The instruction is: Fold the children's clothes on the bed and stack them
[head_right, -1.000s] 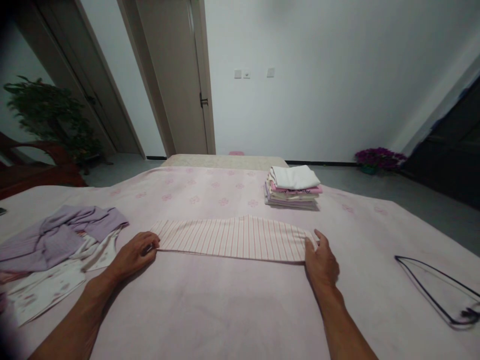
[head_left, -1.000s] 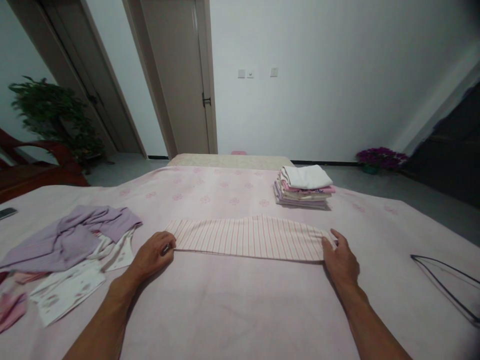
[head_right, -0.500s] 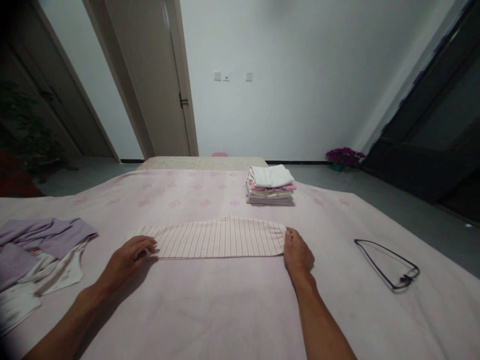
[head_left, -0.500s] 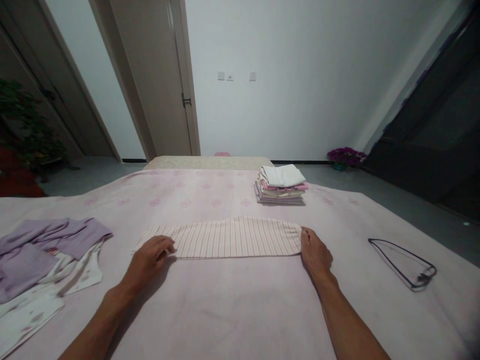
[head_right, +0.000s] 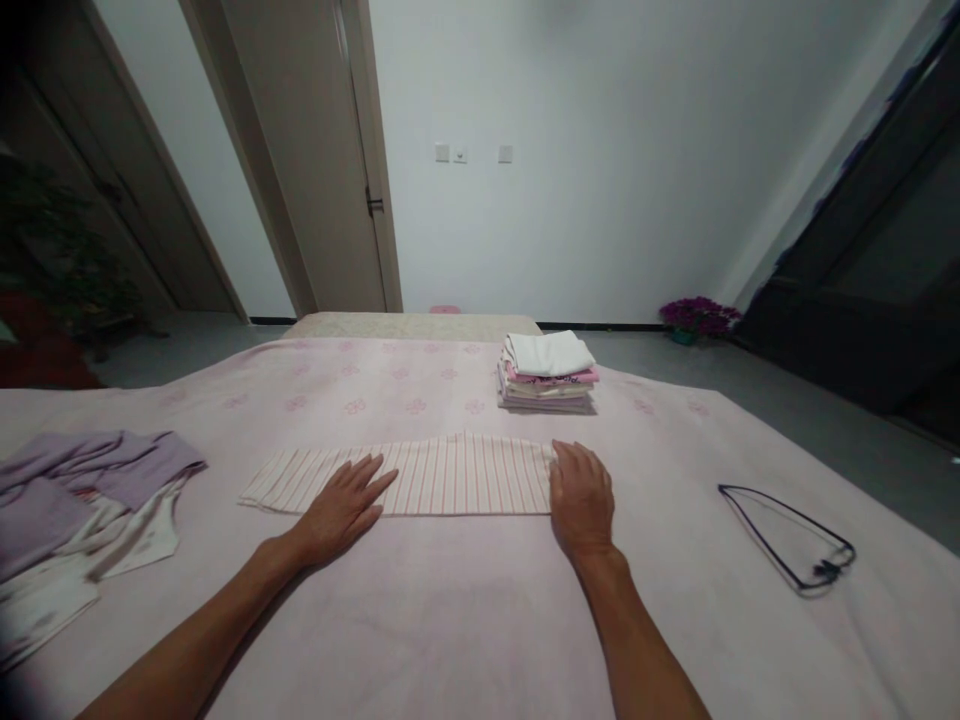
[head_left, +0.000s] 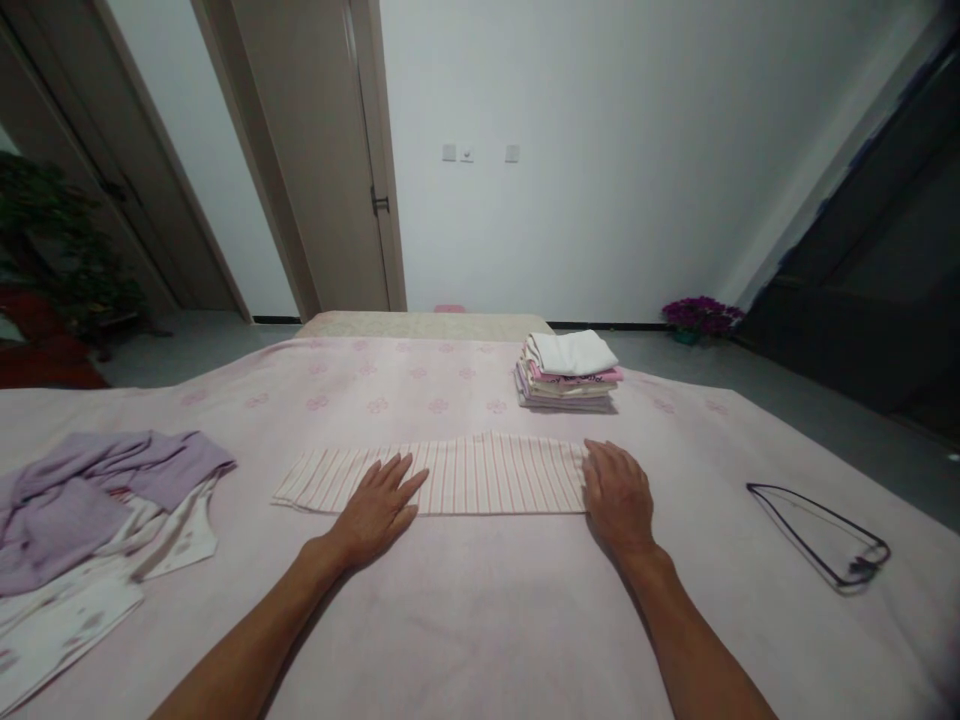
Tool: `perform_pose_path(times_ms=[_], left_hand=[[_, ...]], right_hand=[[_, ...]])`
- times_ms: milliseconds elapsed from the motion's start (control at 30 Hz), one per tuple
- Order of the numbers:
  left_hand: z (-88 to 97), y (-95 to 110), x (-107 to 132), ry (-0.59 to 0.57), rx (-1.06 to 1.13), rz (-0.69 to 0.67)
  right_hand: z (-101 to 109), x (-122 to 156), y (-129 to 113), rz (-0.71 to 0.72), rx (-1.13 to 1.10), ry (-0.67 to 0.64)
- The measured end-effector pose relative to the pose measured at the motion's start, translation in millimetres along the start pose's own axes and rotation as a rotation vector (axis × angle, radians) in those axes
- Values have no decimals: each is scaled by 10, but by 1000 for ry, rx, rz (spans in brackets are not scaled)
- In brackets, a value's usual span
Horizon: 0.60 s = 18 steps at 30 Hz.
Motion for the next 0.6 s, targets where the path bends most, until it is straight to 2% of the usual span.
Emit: perform_pose_path(times_ms=[100, 233, 433, 600], left_hand=[[38, 30, 11, -44, -24, 5], [104, -22, 89, -79, -30, 3], [118, -464, 489, -44, -103, 175], [97, -679, 789, 9, -124, 194]], right_hand=[[-207, 39, -212, 224, -46, -181], [-484, 134, -151, 186, 4, -341], [-550, 133, -12, 152, -4, -355], [-528, 109, -50, 176, -18, -314]])
Point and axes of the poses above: each hand's wrist, its own x-axis away from the middle knuckle, its own z-axis out of the back of the hand, y = z × x, the point moved 3 cm from there along -x, towards the middle knuckle, and after that the axes turned 9 degrees about -x, right-handed, at the moved point
